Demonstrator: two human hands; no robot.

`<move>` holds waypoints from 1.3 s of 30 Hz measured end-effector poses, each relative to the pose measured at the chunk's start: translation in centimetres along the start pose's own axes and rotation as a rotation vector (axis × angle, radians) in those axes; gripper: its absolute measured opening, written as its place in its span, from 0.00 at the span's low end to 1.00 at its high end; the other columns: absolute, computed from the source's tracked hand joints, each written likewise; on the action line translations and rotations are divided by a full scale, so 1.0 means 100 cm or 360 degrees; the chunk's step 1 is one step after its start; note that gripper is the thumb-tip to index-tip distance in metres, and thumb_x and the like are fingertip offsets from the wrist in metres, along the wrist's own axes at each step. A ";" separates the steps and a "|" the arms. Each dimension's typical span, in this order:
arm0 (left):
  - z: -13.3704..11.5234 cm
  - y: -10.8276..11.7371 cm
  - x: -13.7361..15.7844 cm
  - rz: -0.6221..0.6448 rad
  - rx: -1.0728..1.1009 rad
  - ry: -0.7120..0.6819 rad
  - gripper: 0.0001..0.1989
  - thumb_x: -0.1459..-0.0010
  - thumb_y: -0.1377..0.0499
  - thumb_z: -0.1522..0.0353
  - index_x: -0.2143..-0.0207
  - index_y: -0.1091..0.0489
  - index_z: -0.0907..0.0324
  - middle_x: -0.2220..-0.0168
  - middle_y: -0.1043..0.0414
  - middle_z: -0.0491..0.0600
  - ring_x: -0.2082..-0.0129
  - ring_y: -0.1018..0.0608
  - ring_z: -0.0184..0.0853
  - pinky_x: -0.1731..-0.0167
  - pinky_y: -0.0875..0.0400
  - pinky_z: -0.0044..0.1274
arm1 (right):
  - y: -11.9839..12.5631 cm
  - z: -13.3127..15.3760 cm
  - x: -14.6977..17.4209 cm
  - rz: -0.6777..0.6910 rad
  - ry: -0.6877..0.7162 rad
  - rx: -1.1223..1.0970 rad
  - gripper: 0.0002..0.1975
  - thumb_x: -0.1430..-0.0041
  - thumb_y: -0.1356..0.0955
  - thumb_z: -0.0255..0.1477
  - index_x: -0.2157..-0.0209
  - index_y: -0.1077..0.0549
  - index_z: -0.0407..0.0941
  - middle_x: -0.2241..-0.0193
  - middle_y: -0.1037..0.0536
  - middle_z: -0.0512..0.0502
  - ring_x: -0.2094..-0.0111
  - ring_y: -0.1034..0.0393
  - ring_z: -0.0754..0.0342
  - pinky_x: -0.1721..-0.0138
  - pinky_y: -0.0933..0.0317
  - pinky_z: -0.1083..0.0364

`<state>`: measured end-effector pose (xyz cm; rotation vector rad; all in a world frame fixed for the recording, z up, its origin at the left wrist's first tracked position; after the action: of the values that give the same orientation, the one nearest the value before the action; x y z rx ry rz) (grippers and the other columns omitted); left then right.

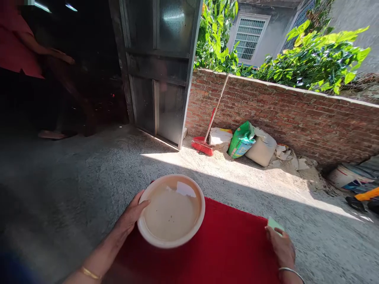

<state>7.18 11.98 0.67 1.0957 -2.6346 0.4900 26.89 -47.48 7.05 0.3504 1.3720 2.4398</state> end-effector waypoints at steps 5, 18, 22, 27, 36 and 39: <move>-0.007 -0.002 0.006 -0.0001 -0.0007 -0.0061 0.37 0.48 0.34 0.74 0.36 0.38 0.58 0.49 0.22 0.54 0.57 0.19 0.38 0.61 0.24 0.23 | -0.054 0.011 0.042 0.0068 -0.0111 -0.0011 0.40 0.53 0.38 0.48 0.44 0.29 0.36 0.56 0.24 0.24 0.51 0.28 0.28 0.58 0.34 0.40; -0.001 -0.002 -0.002 -0.0023 0.0040 -0.0063 0.35 0.53 0.33 0.76 0.41 0.35 0.62 0.62 0.22 0.51 0.67 0.20 0.36 0.65 0.26 0.24 | -0.119 0.054 0.118 0.0312 0.0244 -0.0188 0.44 0.58 0.39 0.52 0.47 0.27 0.34 0.63 0.24 0.33 0.58 0.28 0.34 0.58 0.35 0.43; -0.005 -0.009 -0.001 -0.0001 0.0072 -0.0107 0.28 0.54 0.34 0.76 0.48 0.31 0.64 0.67 0.22 0.49 0.71 0.21 0.35 0.69 0.27 0.23 | -0.147 0.084 0.174 0.0414 0.0526 -0.0161 0.36 0.57 0.36 0.46 0.48 0.24 0.42 0.58 0.27 0.38 0.59 0.27 0.41 0.61 0.36 0.49; -0.006 -0.009 0.001 0.0041 0.0073 -0.0108 0.24 0.56 0.34 0.76 0.53 0.29 0.63 0.70 0.23 0.47 0.71 0.22 0.35 0.69 0.28 0.24 | -0.150 0.091 0.217 0.0918 0.0900 -0.0196 0.24 0.61 0.34 0.35 0.58 0.20 0.49 0.63 0.25 0.47 0.65 0.27 0.49 0.65 0.36 0.54; -0.002 -0.006 -0.008 -0.0008 0.0056 -0.0115 0.22 0.56 0.34 0.75 0.55 0.28 0.64 0.71 0.24 0.47 0.72 0.23 0.34 0.70 0.30 0.23 | -0.127 0.103 0.164 0.0416 0.0463 -0.0056 0.29 0.51 0.35 0.39 0.50 0.25 0.40 0.64 0.25 0.40 0.59 0.26 0.41 0.60 0.34 0.49; -0.001 -0.004 -0.008 0.0003 0.0078 -0.0125 0.22 0.56 0.34 0.76 0.55 0.28 0.64 0.70 0.23 0.48 0.71 0.22 0.35 0.69 0.29 0.24 | -0.149 0.105 0.221 0.0479 0.0646 -0.0035 0.25 0.55 0.32 0.36 0.52 0.23 0.49 0.59 0.25 0.44 0.60 0.25 0.45 0.63 0.35 0.53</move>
<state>8.03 12.30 0.55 1.1498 -2.7046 0.5248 12.75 -23.38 0.78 0.0558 1.5414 2.8910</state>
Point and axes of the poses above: each hand's wrist, its own x-axis away from the middle knuckle, its own y-axis out of the back of the hand, z = x × y, the point moved 9 cm from there along -x, towards the middle knuckle
